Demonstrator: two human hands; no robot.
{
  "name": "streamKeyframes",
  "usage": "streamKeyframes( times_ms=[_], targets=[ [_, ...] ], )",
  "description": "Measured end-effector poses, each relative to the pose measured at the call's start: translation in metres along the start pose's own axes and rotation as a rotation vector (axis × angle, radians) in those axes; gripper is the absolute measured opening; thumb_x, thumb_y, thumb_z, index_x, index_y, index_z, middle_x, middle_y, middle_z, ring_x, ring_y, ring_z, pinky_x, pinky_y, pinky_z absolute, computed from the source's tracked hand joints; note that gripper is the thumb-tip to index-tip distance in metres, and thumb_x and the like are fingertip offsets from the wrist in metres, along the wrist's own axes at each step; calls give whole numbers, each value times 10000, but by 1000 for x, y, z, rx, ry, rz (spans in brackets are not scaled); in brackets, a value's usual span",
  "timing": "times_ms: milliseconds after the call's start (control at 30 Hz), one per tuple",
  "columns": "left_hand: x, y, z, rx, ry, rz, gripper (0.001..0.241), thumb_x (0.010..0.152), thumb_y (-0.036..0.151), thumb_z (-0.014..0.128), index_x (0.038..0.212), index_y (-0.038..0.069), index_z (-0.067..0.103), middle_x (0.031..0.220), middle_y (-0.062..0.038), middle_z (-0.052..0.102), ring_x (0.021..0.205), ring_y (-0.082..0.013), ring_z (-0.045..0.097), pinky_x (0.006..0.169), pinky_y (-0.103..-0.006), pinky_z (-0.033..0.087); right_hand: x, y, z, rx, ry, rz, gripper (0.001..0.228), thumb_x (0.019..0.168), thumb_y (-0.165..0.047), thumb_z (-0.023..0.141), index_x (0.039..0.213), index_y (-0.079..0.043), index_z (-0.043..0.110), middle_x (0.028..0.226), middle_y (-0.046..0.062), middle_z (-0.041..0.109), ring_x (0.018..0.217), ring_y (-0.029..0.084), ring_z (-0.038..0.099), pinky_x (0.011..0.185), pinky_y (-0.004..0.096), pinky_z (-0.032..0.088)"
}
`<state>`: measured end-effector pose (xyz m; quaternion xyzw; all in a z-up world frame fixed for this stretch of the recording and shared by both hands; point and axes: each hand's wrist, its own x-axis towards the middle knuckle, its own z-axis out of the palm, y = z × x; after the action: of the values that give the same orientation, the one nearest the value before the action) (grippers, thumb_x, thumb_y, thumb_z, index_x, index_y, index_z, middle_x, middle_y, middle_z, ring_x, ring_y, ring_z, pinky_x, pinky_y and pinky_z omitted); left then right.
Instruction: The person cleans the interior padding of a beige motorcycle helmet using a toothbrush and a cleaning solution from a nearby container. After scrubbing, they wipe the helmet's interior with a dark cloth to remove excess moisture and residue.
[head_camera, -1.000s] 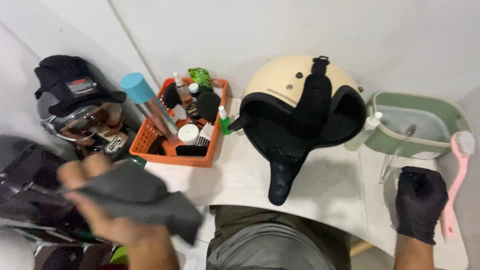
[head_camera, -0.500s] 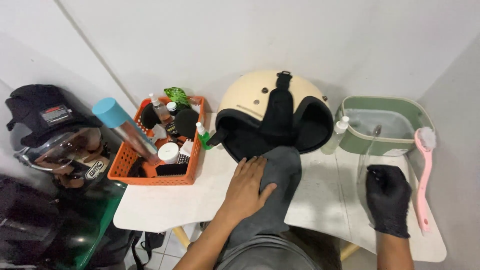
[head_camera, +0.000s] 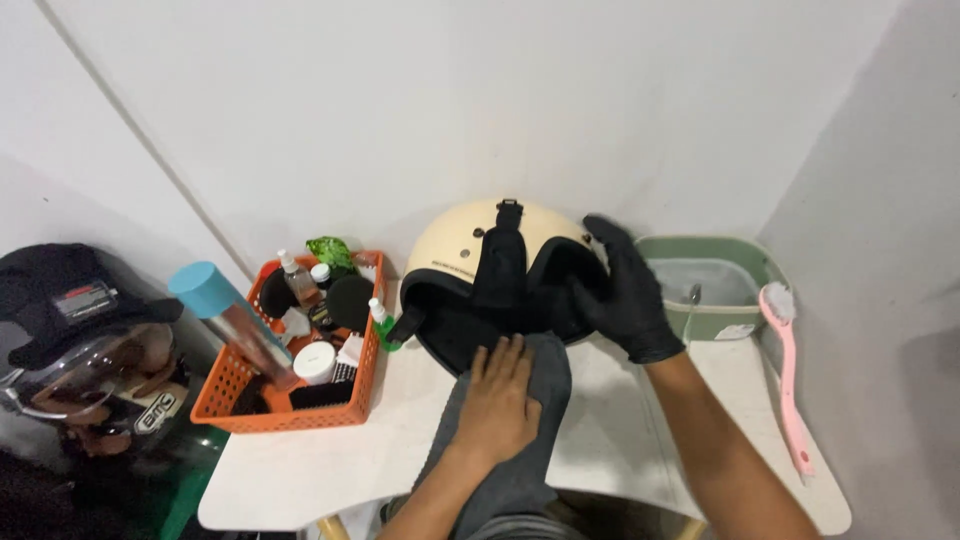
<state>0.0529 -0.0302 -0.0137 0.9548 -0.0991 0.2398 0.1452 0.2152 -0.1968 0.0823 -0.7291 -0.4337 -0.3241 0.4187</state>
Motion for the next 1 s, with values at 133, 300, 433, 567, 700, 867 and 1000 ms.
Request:
streamKeyframes(
  times_ms=[133,300,433,567,700,867,1000],
  targets=[
    [8,6,-6,-54,4,-25,540,885,214,521,1379,-2,538,1195,-229,666,1108,-429,603,943,-540,453,-4,6,5,79,-31,95,543,917,-104,641,1446,-69,522,1426,137,587,1315,291,584,1127,395,476],
    [5,6,0,1,-29,-22,579,994,404,537,1397,-11,541,1386,-237,579,1224,-398,569,1034,-513,432,-20,25,24,224,52,25,528,948,16,521,1469,-64,499,1532,161,507,1450,348,477,1250,472,370],
    [0,2,11,28,-9,14,502,1008,318,512,1371,-25,559,1336,-226,617,1200,-390,585,1070,-495,412,-31,33,30,183,86,19,561,957,-27,593,1505,-65,476,1568,175,467,1473,347,447,1262,468,355],
    [-4,1,8,5,38,62,445,1034,262,486,1354,-33,576,1320,-216,637,1190,-380,597,1039,-494,430,-31,23,25,147,41,87,589,945,-89,601,1519,-101,467,1611,178,421,1487,337,426,1245,450,340],
    [-14,8,-9,-84,72,114,430,999,150,464,1387,-11,556,1394,-191,602,1220,-362,566,1006,-467,402,-34,23,27,109,48,100,564,979,-17,518,1532,-115,466,1614,149,433,1505,328,409,1271,445,319],
    [-36,16,-36,-109,-84,129,531,1028,195,400,1515,-14,379,1569,-208,368,1422,-425,318,1161,-577,197,-37,29,30,114,53,82,521,1014,-87,533,1530,-77,464,1613,178,418,1491,345,416,1261,460,332],
    [-57,21,-49,-103,-254,118,564,1060,279,361,1557,15,310,1659,-162,180,1520,-410,76,1214,-557,65,-38,25,29,96,68,95,531,1021,-161,593,1530,-78,465,1613,163,422,1484,331,432,1254,446,350]
  ],
)
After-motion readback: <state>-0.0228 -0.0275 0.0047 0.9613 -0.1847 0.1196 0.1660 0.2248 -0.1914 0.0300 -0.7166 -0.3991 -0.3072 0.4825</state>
